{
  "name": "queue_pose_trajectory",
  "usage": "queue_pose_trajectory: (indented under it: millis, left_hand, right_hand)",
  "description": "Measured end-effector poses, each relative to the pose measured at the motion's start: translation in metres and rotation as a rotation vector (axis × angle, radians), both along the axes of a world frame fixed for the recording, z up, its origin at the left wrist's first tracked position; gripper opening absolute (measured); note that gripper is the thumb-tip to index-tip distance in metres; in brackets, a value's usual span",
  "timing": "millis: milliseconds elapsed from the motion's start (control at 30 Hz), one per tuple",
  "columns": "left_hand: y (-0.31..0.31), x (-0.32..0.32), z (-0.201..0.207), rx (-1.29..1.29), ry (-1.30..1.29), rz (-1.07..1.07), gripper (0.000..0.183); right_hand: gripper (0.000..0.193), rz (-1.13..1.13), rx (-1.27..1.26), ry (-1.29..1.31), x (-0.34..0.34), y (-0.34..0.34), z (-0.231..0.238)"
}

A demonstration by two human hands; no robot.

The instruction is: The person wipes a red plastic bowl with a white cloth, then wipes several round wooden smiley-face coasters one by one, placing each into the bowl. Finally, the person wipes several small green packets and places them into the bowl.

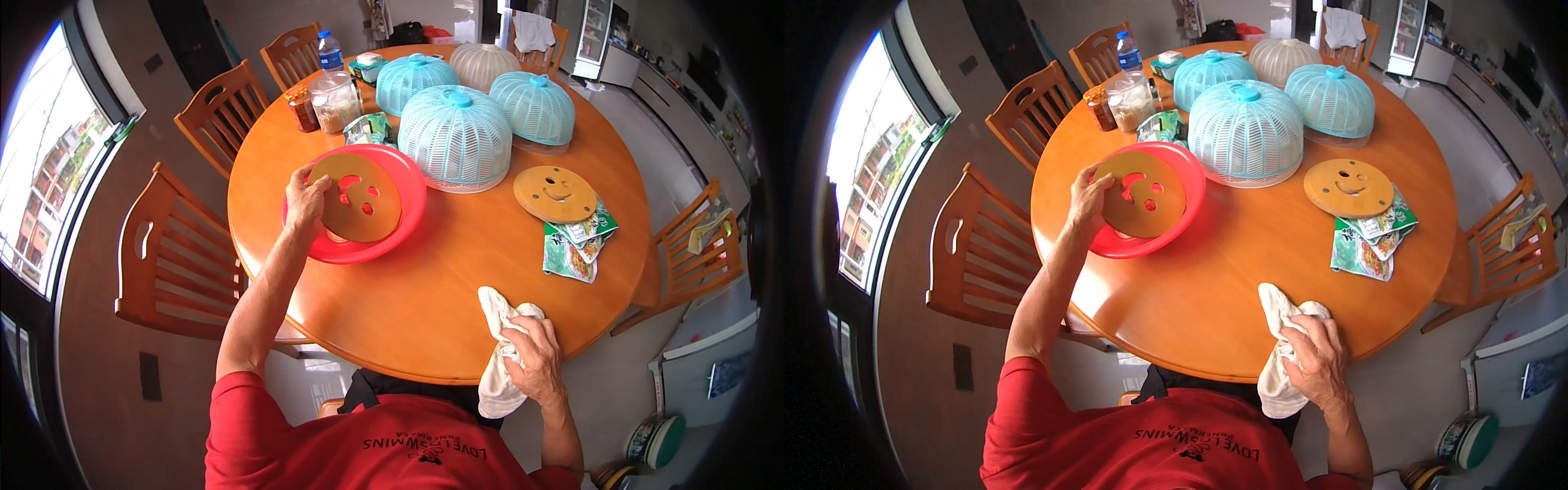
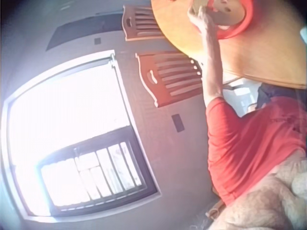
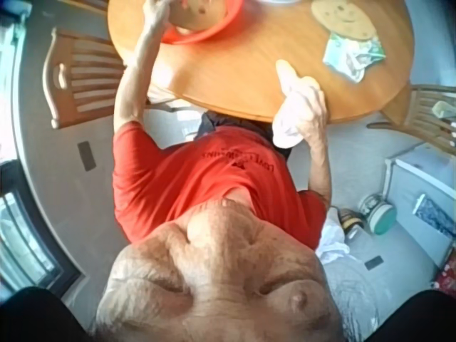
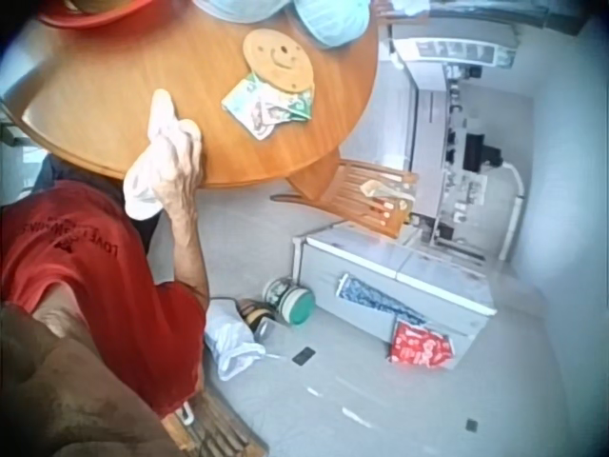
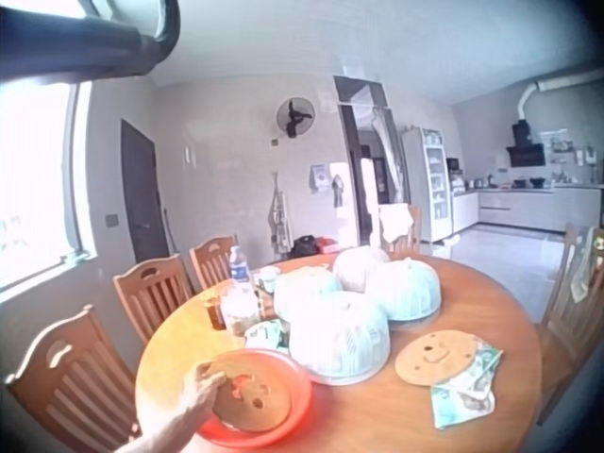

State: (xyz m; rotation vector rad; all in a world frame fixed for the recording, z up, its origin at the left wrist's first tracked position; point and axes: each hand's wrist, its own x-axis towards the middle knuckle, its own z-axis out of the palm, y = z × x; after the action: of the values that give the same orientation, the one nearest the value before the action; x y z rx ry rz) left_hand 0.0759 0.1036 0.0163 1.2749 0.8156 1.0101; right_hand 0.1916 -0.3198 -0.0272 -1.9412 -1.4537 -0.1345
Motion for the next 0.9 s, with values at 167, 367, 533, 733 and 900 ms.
queue_pose_trajectory:
  millis: [167,367,533,733,900]
  left_hand:
    - [0.036,-0.016,-0.021,0.507,0.594,0.036,0.050]
    - [0.007,-0.014,-0.005,0.795,1.033,-0.048,0.048]
    - [0.003,-0.012,-0.010,1.144,1.168,-0.047,0.038]
    - [-0.019,0.003,0.013,1.223,0.968,0.089,0.039]
    - [-0.101,0.069,0.051,1.302,0.590,-0.201,0.040]
  right_hand:
    - [0.047,0.011,0.007,-0.013,0.001,0.002,-0.001]
    - [0.047,0.020,-0.001,-0.004,0.004,0.004,0.005]
    - [0.045,0.020,-0.022,0.017,0.008,0.007,0.009]
    - [0.045,0.009,0.038,0.019,0.010,0.008,0.005]
    - [0.044,-0.002,0.085,0.039,0.013,0.006,-0.005]
